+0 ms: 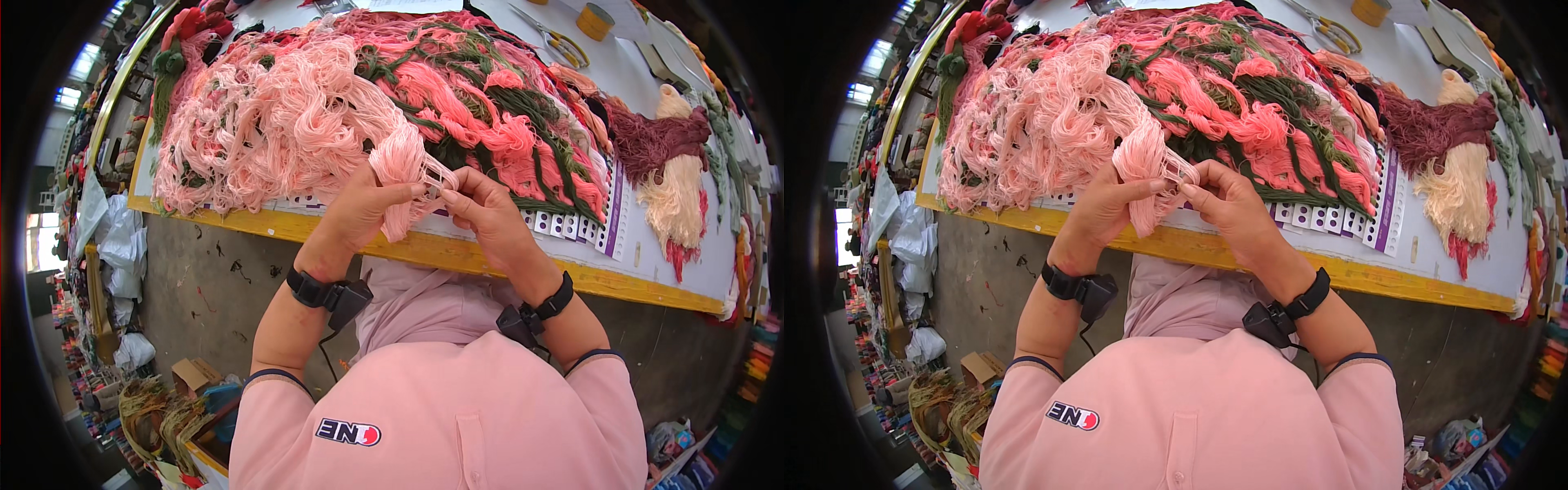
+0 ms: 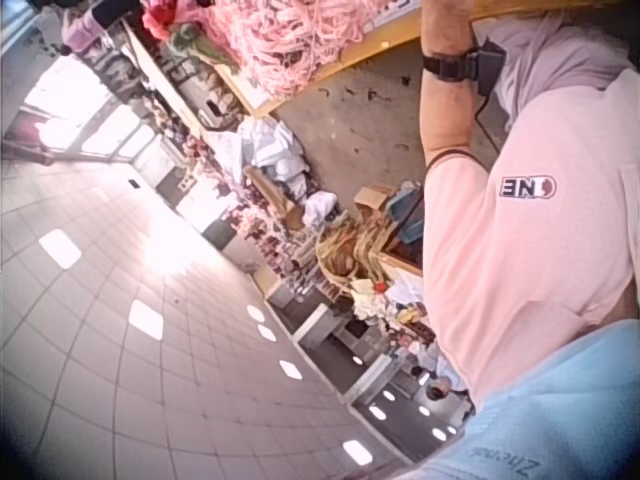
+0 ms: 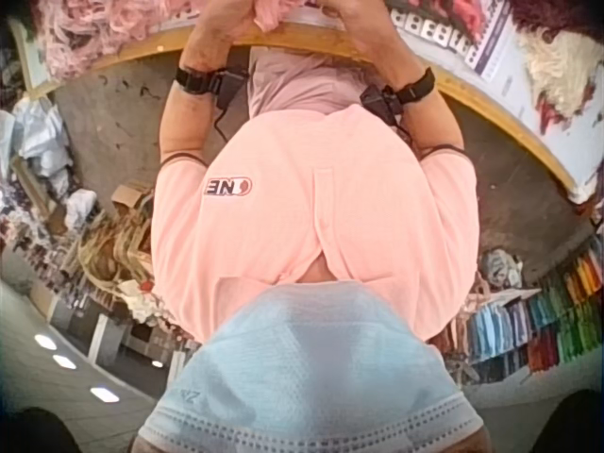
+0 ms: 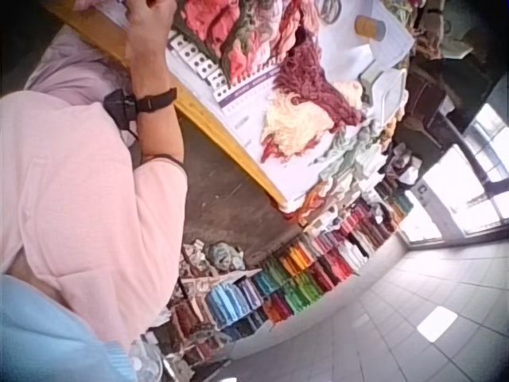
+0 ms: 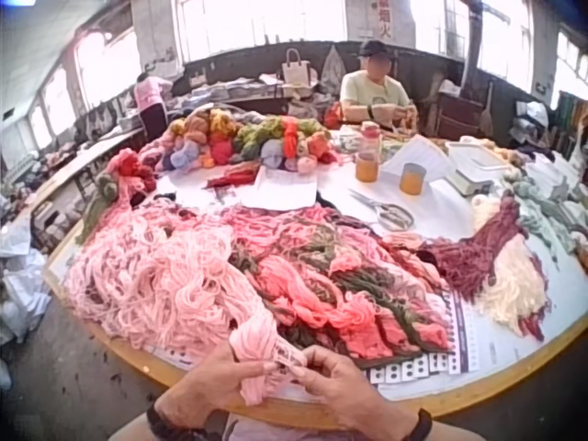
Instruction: The person separates strands of pink yarn from a pile of pink and green yarn, pulling and stretching them across the table. They then tie the pink yarn into a knot and place it back onto the pile.
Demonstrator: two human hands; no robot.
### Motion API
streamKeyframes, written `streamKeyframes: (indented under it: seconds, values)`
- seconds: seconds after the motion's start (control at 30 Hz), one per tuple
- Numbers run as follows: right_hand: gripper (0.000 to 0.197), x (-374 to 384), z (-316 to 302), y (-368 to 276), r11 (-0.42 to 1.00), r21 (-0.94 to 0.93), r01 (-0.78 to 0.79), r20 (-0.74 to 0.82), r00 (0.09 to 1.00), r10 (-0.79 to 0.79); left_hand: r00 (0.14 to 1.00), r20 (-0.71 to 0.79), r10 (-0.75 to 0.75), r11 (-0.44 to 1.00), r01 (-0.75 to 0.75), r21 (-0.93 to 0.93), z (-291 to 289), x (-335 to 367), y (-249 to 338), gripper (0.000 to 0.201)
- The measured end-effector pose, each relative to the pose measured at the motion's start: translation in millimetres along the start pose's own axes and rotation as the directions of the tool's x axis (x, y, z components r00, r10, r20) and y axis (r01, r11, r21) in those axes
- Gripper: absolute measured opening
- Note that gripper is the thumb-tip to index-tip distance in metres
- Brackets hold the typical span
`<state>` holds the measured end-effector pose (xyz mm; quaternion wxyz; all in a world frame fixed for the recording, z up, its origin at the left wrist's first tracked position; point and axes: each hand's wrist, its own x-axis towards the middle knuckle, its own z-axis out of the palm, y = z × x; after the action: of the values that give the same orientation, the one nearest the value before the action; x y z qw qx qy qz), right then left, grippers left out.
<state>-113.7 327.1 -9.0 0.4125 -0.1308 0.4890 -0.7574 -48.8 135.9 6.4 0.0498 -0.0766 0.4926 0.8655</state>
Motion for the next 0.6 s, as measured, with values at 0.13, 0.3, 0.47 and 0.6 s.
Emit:
streamKeyframes:
  seconds: [0.13, 0.3, 0.47, 0.6]
  values:
    - [0.008, 1, 1, 2, 0.999, 0.046, 0.020, -0.013, 1.000, -0.020, 1.000, 0.001, -0.010, 1.000, 0.010, -0.028, 1, -1, 2, 0.038]
    - [0.009, 2, 1, 4, 0.994, 0.106, 0.030, -0.069, 0.997, -0.023, 0.999, 0.015, -0.038, 0.996, 0.039, -0.083, 5, 0, 4, 0.037]
    - [0.010, 2, 14, -3, 0.986, -0.161, -0.052, -0.047, 0.998, 0.045, 0.996, -0.008, -0.087, 0.982, 0.085, -0.171, -4, 4, -2, 0.039]
    - [0.010, 3, 11, 1, 0.984, -0.177, 0.002, -0.043, 0.999, -0.010, 0.993, -0.050, -0.111, 0.975, 0.099, -0.197, 4, 3, 3, 0.038]
